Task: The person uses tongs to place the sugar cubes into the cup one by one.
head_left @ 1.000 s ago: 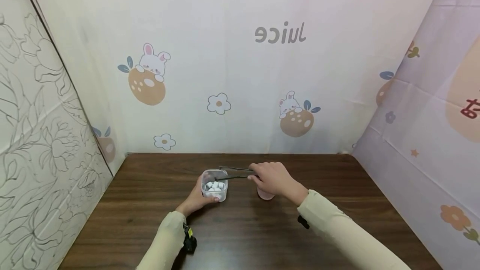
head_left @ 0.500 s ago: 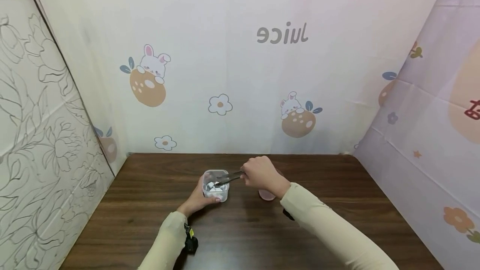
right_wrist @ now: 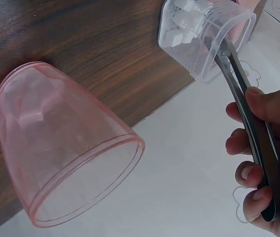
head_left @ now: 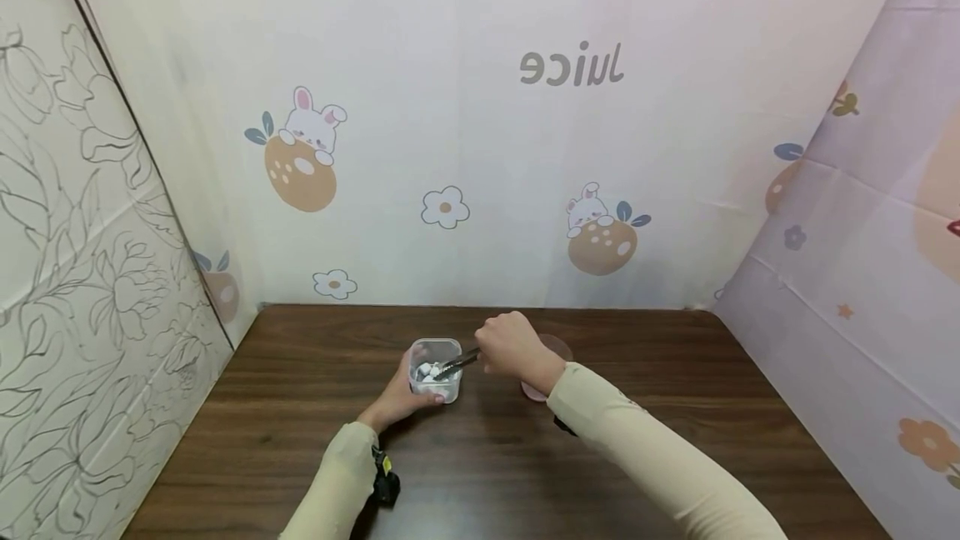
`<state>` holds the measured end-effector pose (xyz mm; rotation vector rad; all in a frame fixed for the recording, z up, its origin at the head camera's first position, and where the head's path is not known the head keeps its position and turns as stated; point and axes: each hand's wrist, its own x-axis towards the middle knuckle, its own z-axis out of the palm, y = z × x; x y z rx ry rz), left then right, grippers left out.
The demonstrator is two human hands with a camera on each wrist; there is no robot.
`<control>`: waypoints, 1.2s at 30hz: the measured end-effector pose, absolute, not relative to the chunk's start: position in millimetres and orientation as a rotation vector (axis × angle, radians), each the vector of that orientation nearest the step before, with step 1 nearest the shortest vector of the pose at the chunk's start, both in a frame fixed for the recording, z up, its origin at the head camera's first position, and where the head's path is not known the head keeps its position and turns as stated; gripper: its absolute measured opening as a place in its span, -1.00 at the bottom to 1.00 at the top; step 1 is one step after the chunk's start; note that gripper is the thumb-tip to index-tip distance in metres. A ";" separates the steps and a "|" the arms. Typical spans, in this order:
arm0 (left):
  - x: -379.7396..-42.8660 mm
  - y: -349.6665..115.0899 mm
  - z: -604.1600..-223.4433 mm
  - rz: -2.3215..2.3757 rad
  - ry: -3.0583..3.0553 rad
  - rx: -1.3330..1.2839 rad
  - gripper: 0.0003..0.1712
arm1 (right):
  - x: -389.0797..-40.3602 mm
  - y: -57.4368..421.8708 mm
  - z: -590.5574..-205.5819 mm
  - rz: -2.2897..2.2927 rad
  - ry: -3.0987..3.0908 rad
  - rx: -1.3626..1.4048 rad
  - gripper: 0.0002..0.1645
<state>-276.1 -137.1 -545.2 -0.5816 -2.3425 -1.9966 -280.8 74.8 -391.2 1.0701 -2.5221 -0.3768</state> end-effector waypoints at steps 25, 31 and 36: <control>-260.2 -134.2 -515.1 -2.006 -2.358 -0.591 0.11 | -278.3 53.7 -390.2 -0.548 -2.542 1.099 -0.68; -263.3 -134.4 -521.4 -2.029 -2.373 -0.563 0.12 | -277.4 58.0 -388.8 -0.518 -2.528 1.081 -0.73; -260.6 -134.5 -516.8 -2.024 -2.374 -0.573 0.11 | -278.6 63.6 -386.4 -0.454 -2.531 1.074 -0.79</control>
